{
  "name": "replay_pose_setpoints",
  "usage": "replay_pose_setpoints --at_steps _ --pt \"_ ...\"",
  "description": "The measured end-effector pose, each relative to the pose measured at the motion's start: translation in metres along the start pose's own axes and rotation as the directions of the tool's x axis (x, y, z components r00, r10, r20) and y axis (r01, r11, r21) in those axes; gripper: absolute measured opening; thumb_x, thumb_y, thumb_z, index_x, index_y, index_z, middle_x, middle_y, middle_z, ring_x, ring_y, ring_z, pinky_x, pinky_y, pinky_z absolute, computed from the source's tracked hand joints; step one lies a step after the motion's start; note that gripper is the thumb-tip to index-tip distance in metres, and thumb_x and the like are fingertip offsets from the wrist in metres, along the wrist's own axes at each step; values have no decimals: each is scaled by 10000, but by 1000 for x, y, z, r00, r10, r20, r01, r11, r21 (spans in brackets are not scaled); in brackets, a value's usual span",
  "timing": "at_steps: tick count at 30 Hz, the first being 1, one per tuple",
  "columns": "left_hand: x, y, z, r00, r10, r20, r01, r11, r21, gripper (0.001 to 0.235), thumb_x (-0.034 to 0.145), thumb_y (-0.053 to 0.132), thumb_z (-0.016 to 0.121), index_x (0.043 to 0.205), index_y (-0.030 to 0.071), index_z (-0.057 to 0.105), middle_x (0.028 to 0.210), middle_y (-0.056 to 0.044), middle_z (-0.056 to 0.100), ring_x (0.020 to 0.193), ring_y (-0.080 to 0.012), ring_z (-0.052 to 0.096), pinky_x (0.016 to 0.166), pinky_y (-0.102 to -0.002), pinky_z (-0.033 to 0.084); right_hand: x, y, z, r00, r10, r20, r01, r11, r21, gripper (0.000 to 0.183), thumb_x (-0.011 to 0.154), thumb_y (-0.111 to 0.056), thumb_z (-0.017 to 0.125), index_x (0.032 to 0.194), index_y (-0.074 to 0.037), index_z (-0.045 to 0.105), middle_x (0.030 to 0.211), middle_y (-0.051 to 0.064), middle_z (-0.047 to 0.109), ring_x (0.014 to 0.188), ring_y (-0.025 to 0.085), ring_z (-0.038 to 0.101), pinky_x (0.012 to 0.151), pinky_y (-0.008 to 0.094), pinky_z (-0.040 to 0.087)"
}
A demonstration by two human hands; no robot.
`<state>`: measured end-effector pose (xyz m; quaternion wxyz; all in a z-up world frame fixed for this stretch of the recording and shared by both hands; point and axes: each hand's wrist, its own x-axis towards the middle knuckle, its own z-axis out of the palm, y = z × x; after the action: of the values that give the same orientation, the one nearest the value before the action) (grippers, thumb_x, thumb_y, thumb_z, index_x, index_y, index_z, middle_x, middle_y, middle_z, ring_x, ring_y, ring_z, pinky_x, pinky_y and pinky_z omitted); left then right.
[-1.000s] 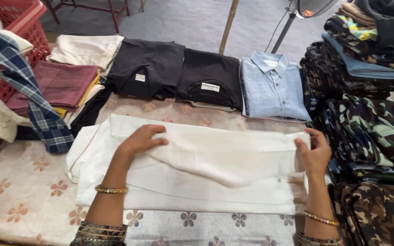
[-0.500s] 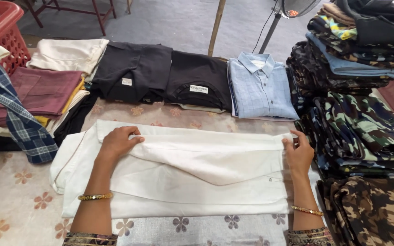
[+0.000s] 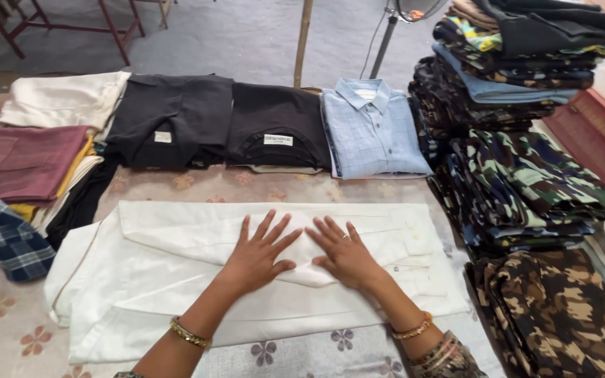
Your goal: Folding a white collared shirt on a table in a garment workshop.
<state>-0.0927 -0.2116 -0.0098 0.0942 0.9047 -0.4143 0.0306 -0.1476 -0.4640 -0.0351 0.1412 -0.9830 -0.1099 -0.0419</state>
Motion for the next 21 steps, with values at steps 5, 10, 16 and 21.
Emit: replay_pose_setpoints --at_steps 5,10,16,21 --pt "1 1 2 963 -74 260 67 997 38 744 926 731 293 1592 435 148 1701 42 58 1556 -256 -23 1176 -702 -12 -15 60 -34 900 387 199 -354 917 -185 711 955 -673 346 1597 -411 193 1705 -95 75 1574 177 -3 1245 562 -65" --pt "-2 0 3 953 -135 273 136 991 17 755 915 746 301 1596 445 171 1709 42 73 1569 -279 -6 1158 -750 -17 -38 157 -19 803 592 73 -571 798 -191 841 884 -791 346 1604 -390 179 1718 -67 37 1579 222 1 1207 658 19" --pt "-15 -75 26 944 -220 246 234 972 -28 867 873 820 286 1617 404 129 1720 52 34 1583 -282 -32 1175 -744 -56 -34 191 4 851 524 -6 -519 841 -155 883 838 -800 406 1595 -374 249 1716 -25 92 1574 288 52 1172 699 102" --pt "-59 -158 9 742 -652 153 649 757 77 921 870 839 268 1635 374 53 1719 11 -80 1566 -303 -142 1156 -721 -105 -30 214 15 805 593 -9 -586 794 -160 922 781 -861 390 1580 -416 268 1709 -12 102 1570 299 36 1162 724 74"
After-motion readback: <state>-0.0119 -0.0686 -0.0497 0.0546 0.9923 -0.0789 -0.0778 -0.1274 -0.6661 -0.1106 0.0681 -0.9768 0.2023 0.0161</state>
